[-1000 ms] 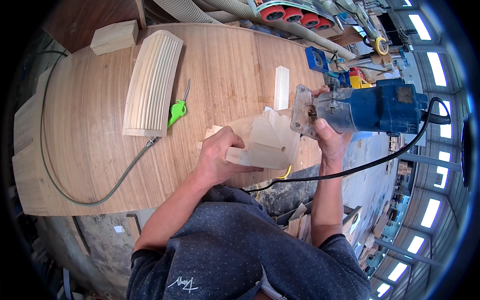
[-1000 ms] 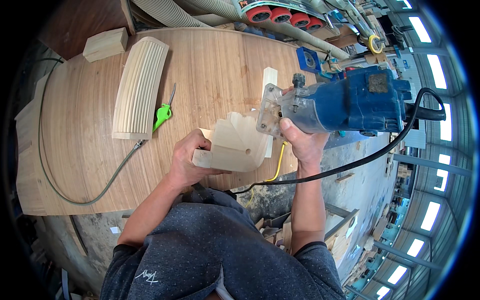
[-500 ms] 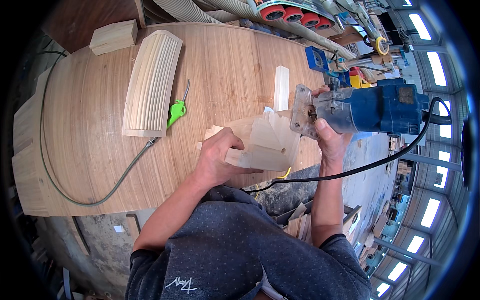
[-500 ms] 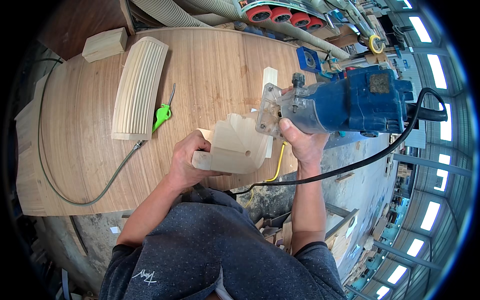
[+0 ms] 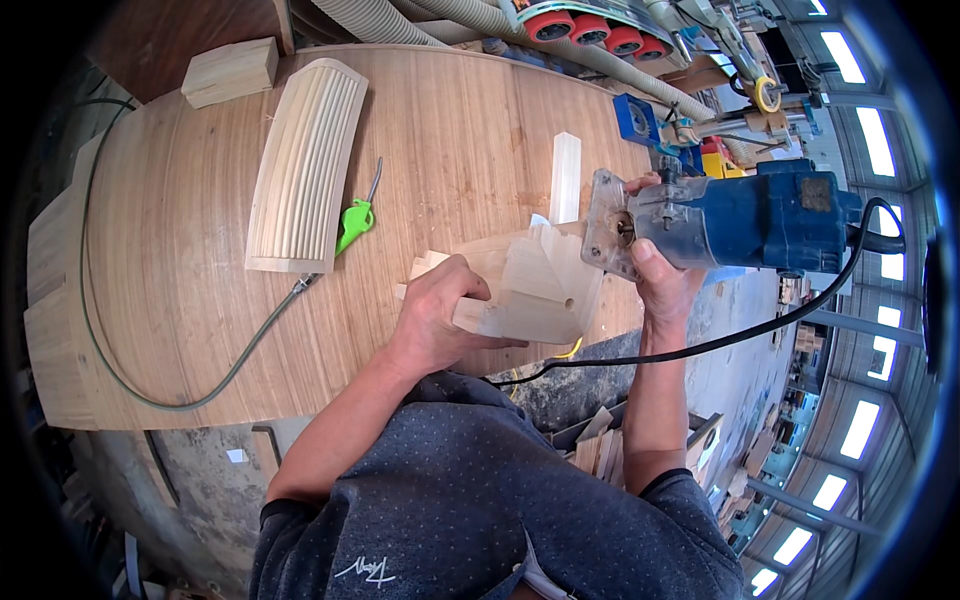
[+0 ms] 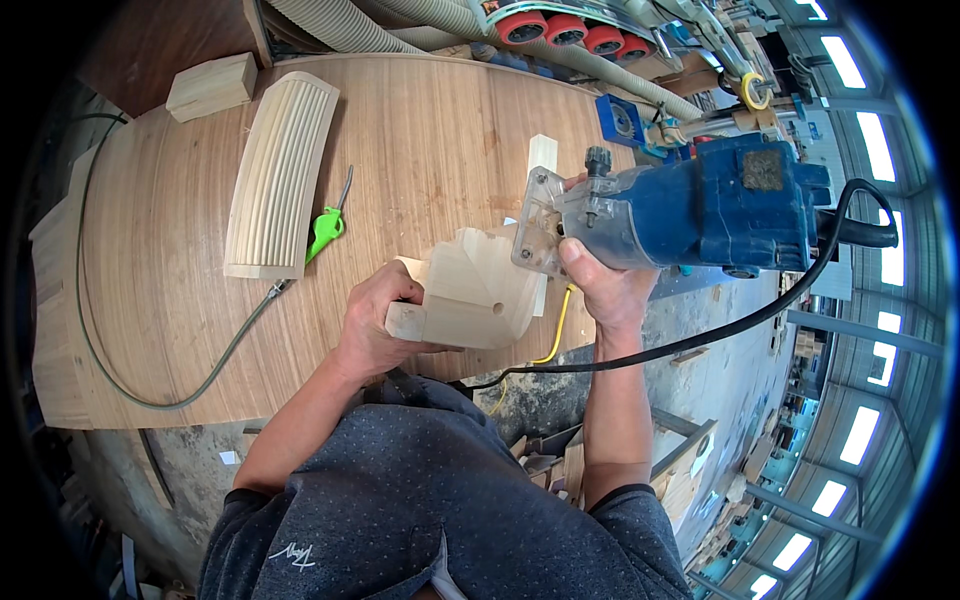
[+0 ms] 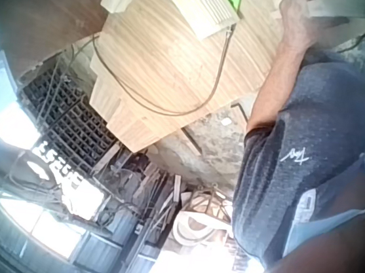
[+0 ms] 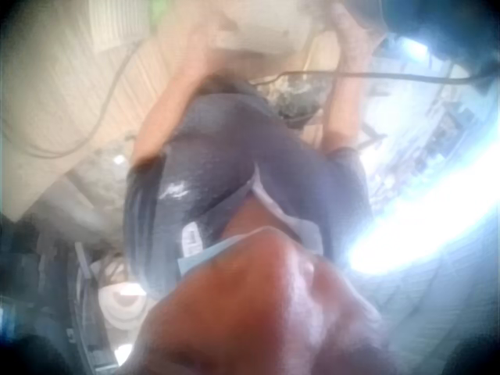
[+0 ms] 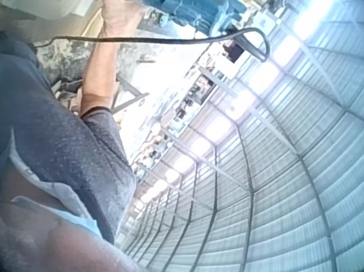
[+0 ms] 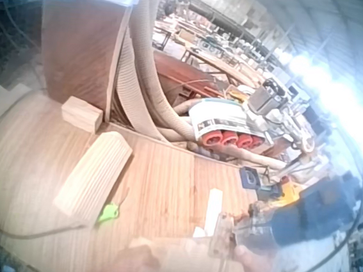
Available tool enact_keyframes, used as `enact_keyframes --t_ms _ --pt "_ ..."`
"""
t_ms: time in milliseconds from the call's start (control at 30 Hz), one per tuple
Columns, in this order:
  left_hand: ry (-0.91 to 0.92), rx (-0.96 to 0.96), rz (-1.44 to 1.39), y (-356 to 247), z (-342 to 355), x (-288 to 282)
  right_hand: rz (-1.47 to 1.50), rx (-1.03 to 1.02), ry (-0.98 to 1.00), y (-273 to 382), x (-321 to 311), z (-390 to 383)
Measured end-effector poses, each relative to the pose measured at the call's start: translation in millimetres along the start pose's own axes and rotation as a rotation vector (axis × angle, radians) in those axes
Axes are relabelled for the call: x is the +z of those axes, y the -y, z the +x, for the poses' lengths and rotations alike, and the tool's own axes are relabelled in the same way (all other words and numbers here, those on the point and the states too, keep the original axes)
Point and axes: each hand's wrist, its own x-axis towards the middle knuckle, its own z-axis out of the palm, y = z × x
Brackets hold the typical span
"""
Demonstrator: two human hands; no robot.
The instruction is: The person walks through a workshop carrying a handheld router, plugs it into a power source, and retrieves a small wooden component from a pile. They then use the router to shape the edges of the wooden piece on a workbench, repeatedly adjusting the tool and the wood to refine the profile.
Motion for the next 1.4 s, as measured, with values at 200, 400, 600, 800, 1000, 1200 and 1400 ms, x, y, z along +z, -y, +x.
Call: enact_keyframes --t_ms 200,400,600,800,1000,1200,1400 --pt "-0.006 0.005 0.007 -2.2 1.2 -0.5 -0.082 0.052 0.025 0.0 -2.1 -0.5" --pt "-0.004 0.001 0.004 -1.0 1.2 -0.6 -0.086 0.051 0.022 1.3 0.6 -0.7" --pt "0.004 -0.006 0.014 -3.6 1.6 -1.6 -0.083 0.057 0.023 2.1 0.7 -0.8" --pt "0.005 -0.034 -0.021 -2.1 0.1 -0.3 -0.077 0.054 0.027 2.1 1.3 -1.9" --pt "0.012 -0.032 -0.026 0.5 -0.9 0.2 -0.063 0.041 0.028 2.1 3.5 -2.3" --pt "0.001 -0.025 -0.016 -1.6 -0.8 -1.0 -0.081 0.049 0.038 2.2 2.8 -3.1" --pt "0.002 -0.011 0.002 -2.0 -1.3 -2.2 -0.010 -0.009 0.013 1.3 7.4 -4.3"
